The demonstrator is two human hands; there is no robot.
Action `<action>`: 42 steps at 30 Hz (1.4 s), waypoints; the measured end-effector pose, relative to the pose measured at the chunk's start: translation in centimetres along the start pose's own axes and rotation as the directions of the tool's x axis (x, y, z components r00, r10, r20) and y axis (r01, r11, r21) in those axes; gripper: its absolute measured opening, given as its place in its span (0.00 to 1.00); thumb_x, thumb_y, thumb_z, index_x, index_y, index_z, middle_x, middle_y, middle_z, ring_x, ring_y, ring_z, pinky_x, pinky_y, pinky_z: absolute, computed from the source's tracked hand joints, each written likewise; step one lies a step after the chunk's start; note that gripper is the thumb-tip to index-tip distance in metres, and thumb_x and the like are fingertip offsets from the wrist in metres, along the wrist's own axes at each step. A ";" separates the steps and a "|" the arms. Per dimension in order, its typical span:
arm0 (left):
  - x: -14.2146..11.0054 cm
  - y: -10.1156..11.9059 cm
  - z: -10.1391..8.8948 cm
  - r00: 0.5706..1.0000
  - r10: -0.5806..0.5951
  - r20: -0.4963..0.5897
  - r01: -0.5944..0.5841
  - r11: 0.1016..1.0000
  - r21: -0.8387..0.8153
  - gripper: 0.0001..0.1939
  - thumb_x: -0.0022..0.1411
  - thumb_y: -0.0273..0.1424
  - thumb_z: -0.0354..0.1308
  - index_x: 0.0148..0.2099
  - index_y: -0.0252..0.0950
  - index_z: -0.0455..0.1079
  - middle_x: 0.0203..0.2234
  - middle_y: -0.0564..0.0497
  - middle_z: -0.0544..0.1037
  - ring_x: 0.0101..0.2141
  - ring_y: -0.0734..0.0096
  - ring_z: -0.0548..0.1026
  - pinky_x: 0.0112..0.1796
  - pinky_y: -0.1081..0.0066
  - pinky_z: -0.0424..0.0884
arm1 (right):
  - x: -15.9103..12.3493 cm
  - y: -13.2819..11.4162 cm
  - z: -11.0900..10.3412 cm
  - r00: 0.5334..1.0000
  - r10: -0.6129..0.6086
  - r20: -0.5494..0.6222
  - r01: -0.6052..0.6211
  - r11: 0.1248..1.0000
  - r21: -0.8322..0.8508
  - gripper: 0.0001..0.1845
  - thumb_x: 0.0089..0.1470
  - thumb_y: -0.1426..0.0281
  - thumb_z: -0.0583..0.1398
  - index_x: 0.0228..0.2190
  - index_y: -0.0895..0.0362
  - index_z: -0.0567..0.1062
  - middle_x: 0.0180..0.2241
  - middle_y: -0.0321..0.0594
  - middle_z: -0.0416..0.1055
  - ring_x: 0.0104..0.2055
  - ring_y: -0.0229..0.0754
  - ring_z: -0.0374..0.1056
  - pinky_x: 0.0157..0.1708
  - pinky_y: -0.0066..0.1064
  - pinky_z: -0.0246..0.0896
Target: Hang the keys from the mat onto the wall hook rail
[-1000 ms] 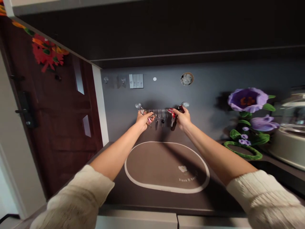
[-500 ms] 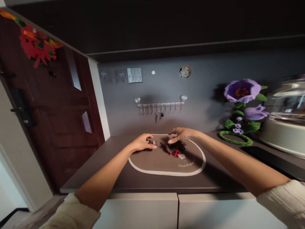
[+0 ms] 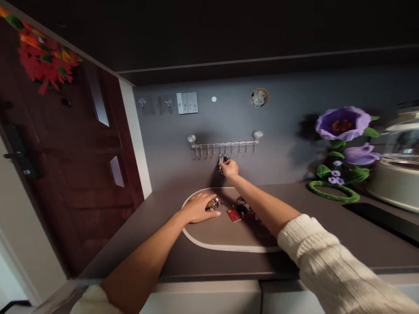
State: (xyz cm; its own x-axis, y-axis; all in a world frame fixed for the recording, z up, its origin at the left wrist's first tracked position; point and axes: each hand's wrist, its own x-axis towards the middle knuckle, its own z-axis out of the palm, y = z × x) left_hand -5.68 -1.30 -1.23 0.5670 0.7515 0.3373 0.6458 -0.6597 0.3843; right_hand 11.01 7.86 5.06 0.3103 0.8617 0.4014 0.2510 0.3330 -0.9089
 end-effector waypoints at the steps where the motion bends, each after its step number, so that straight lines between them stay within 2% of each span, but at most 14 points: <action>1: 0.0 0.1 0.1 1.000 0.003 0.000 -0.003 1.000 0.015 0.37 0.47 0.53 0.54 0.57 0.41 0.59 0.52 0.43 0.67 0.53 0.54 0.61 0.53 0.59 0.54 | -0.2 -0.1 0.1 0.999 0.031 -0.017 -0.030 0.998 0.048 0.08 0.45 0.68 0.58 0.25 0.56 0.61 0.21 0.34 0.66 0.21 0.36 0.67 0.23 0.27 0.63; 9: 0.3 0.6 0.1 1.000 0.028 -0.005 -0.028 0.999 0.041 0.36 0.47 0.52 0.54 0.56 0.40 0.61 0.49 0.43 0.69 0.51 0.54 0.64 0.51 0.61 0.56 | 0.2 -4.0 -1.5 0.997 -0.026 -0.074 0.047 0.954 0.297 0.10 0.47 0.73 0.58 0.22 0.57 0.60 0.18 0.30 0.62 0.16 0.31 0.63 0.19 0.24 0.63; 11: 0.4 0.4 0.1 0.997 0.052 -0.055 -0.053 0.998 -0.018 0.36 0.46 0.52 0.55 0.55 0.40 0.62 0.50 0.44 0.69 0.52 0.56 0.64 0.51 0.62 0.56 | 0.4 -4.5 -2.1 0.998 -0.043 -0.036 0.053 0.938 0.342 0.09 0.46 0.73 0.60 0.23 0.58 0.61 0.18 0.30 0.63 0.16 0.30 0.62 0.19 0.24 0.63; 14: 0.3 0.1 -0.2 0.984 0.062 -0.167 -0.079 0.992 -0.097 0.32 0.47 0.51 0.56 0.52 0.41 0.65 0.50 0.45 0.69 0.51 0.58 0.65 0.51 0.64 0.57 | -0.6 -3.8 -3.3 0.991 -0.055 0.118 0.010 0.937 0.350 0.12 0.42 0.71 0.63 0.24 0.58 0.63 0.18 0.29 0.63 0.17 0.30 0.62 0.20 0.24 0.64; 18: 0.2 0.1 -0.8 0.955 -0.055 -0.290 -0.004 0.980 -0.197 0.25 0.50 0.47 0.55 0.48 0.40 0.68 0.46 0.45 0.71 0.49 0.59 0.66 0.51 0.64 0.57 | -4.1 -1.2 -5.7 0.936 0.011 0.351 -0.056 0.991 0.119 0.12 0.37 0.71 0.66 0.24 0.59 0.67 0.17 0.30 0.64 0.19 0.32 0.63 0.23 0.27 0.65; 22: 0.3 0.5 -1.3 0.883 -0.241 -0.403 0.069 0.916 -0.396 0.17 0.52 0.41 0.56 0.42 0.38 0.70 0.43 0.45 0.72 0.45 0.63 0.68 0.50 0.65 0.59 | -6.7 0.2 -8.4 0.860 0.044 0.508 0.056 0.982 -0.179 0.18 0.30 0.76 0.67 0.30 0.59 0.72 0.27 0.36 0.71 0.29 0.37 0.67 0.34 0.30 0.65; 25: 0.1 1.5 -1.8 0.840 -0.336 -0.425 0.061 0.838 -0.543 0.14 0.49 0.34 0.60 0.40 0.38 0.69 0.41 0.46 0.71 0.43 0.67 0.69 0.47 0.67 0.61 | -7.3 -0.9 -9.6 0.838 0.037 0.545 0.143 0.948 -0.286 0.24 0.27 0.75 0.67 0.34 0.56 0.74 0.35 0.39 0.72 0.35 0.41 0.67 0.40 0.34 0.62; 27: -0.3 2.7 -2.4 0.857 -0.335 -0.390 0.044 0.804 -0.593 0.15 0.46 0.29 0.62 0.39 0.37 0.68 0.38 0.48 0.72 0.40 0.69 0.69 0.45 0.69 0.63 | -7.7 -2.4 -10.0 0.822 -0.037 0.568 0.213 0.945 -0.247 0.23 0.27 0.74 0.68 0.33 0.56 0.75 0.36 0.39 0.72 0.36 0.41 0.66 0.41 0.34 0.61; 29: -0.8 4.0 -3.2 0.893 -0.335 -0.299 0.061 0.750 -0.659 0.15 0.42 0.28 0.65 0.35 0.35 0.67 0.31 0.50 0.71 0.33 0.74 0.69 0.37 0.72 0.66 | -8.5 -4.0 -10.2 0.754 -0.025 0.657 0.178 0.970 -0.167 0.20 0.31 0.70 0.68 0.32 0.58 0.74 0.31 0.39 0.72 0.32 0.39 0.67 0.36 0.32 0.62; 31: -1.4 5.4 -4.0 0.946 -0.290 -0.144 0.091 0.665 -0.741 0.16 0.41 0.31 0.66 0.32 0.35 0.65 0.23 0.54 0.68 0.24 0.79 0.66 0.27 0.77 0.63 | -9.5 -5.3 -10.3 0.619 0.036 0.784 0.074 0.992 -0.104 0.17 0.35 0.64 0.67 0.29 0.61 0.74 0.26 0.40 0.72 0.27 0.37 0.66 0.31 0.30 0.62; 33: -1.8 6.4 -4.5 0.974 -0.225 -0.037 0.100 0.569 -0.816 0.17 0.43 0.37 0.65 0.27 0.34 0.61 0.16 0.58 0.62 0.17 0.84 0.60 0.21 0.80 0.57 | -10.6 -5.9 -10.4 0.491 0.076 0.868 -0.067 0.997 -0.049 0.20 0.40 0.56 0.63 0.24 0.62 0.72 0.22 0.40 0.70 0.23 0.35 0.64 0.25 0.27 0.60; 36: -2.5 6.8 -4.4 0.990 -0.127 0.060 0.104 0.375 -0.921 0.25 0.47 0.47 0.59 0.19 0.35 0.52 0.10 0.61 0.52 0.12 0.86 0.51 0.15 0.81 0.48 | -11.7 -5.0 -10.2 0.362 0.077 0.929 -0.288 0.957 0.032 0.31 0.46 0.45 0.51 0.14 0.60 0.65 0.11 0.34 0.59 0.14 0.29 0.53 0.15 0.23 0.51; 38: -2.9 6.5 -3.8 0.989 -0.107 0.105 0.129 0.251 -0.959 0.30 0.49 0.55 0.50 0.16 0.36 0.45 0.08 0.61 0.47 0.10 0.86 0.47 0.13 0.80 0.43 | -12.3 -3.7 -10.0 0.334 0.050 0.941 -0.418 0.903 0.100 0.35 0.47 0.41 0.44 0.09 0.58 0.57 0.08 0.30 0.48 0.10 0.27 0.44 0.11 0.22 0.41; 42: -3.9 5.0 -2.0 0.968 -0.149 0.202 0.221 0.121 -0.968 0.33 0.48 0.62 0.37 0.14 0.37 0.41 0.06 0.60 0.44 0.08 0.85 0.45 0.12 0.79 0.39 | -13.4 -1.1 -9.8 0.379 0.024 0.925 -0.542 0.816 0.200 0.36 0.46 0.40 0.36 0.07 0.56 0.46 0.07 0.29 0.40 0.10 0.27 0.38 0.10 0.23 0.34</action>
State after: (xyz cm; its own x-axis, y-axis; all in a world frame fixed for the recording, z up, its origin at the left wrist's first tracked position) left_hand -5.65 -7.51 1.08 0.5557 0.8259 0.0955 -0.2916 0.0861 0.9526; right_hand 15.52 -7.81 1.83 -0.7248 0.6885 0.0254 -0.1473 -0.1189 -0.9819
